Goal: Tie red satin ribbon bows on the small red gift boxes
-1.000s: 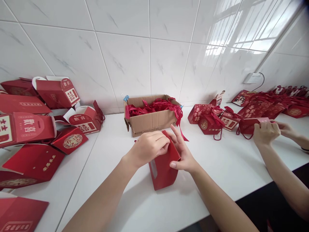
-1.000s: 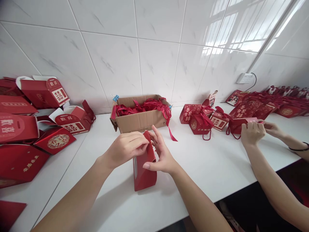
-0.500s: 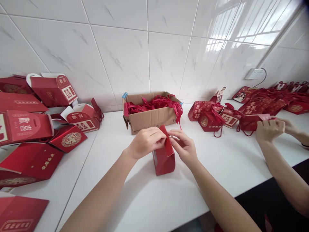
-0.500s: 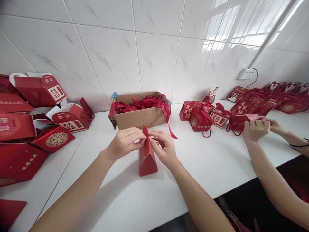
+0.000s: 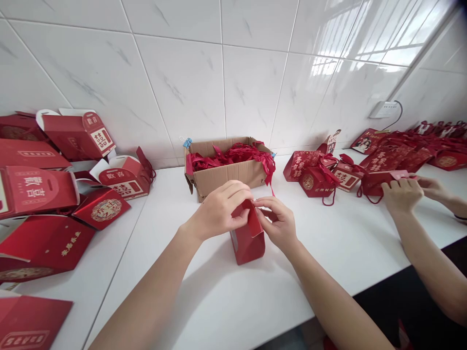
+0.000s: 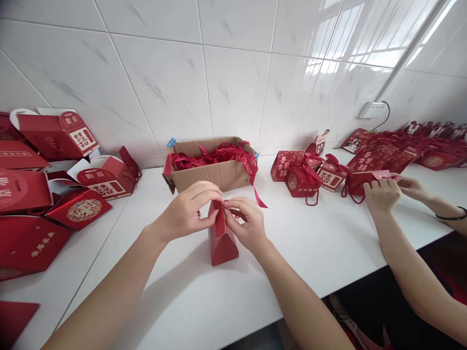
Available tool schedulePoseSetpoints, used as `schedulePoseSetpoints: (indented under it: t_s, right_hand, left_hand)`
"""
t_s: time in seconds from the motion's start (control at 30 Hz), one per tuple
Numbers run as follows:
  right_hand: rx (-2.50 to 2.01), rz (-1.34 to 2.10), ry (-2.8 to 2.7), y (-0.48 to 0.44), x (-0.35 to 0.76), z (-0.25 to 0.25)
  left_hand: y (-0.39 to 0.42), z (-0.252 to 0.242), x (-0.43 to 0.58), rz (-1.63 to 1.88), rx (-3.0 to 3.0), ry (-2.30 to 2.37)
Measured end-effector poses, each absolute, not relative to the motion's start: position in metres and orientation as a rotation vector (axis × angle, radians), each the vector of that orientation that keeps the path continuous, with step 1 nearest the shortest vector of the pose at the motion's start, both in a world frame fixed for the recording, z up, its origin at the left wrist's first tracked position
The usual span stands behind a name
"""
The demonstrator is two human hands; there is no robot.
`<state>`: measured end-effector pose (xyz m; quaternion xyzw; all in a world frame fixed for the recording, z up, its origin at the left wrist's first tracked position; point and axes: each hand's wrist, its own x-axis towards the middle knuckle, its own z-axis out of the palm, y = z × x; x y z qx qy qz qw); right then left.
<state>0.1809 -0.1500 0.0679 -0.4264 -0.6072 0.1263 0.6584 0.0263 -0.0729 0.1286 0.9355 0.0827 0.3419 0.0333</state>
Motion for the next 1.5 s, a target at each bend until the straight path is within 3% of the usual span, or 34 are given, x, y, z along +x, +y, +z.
schedulePoseSetpoints:
  t_s: [0.43,0.6,0.9,1.3,1.5]
  right_hand:
    - [-1.009,0.527,-1.135,-0.143,0.199,0.067]
    - [-1.565,0.363,-1.096,-0.122,0.236,0.051]
    - [-1.946,0.298,-1.187,-0.105,0.277,0.004]
    - [-1.780,0.280,-1.806,-0.106,0.239,0.005]
    - [-1.858,0.314,-1.705,-0.105,0.235,0.002]
  left_hand:
    - [-0.082,0.148,0.016,0.726,2.662,0.367]
    - [-0.080,0.150,0.013,0.659,2.605,0.413]
    - [-0.077,0.160,0.005,0.530,2.626,0.493]
    - [-0.082,0.167,-0.001,0.566,2.845,0.674]
    - [-0.067,0.166,-0.019,0.396,2.614,0.652]
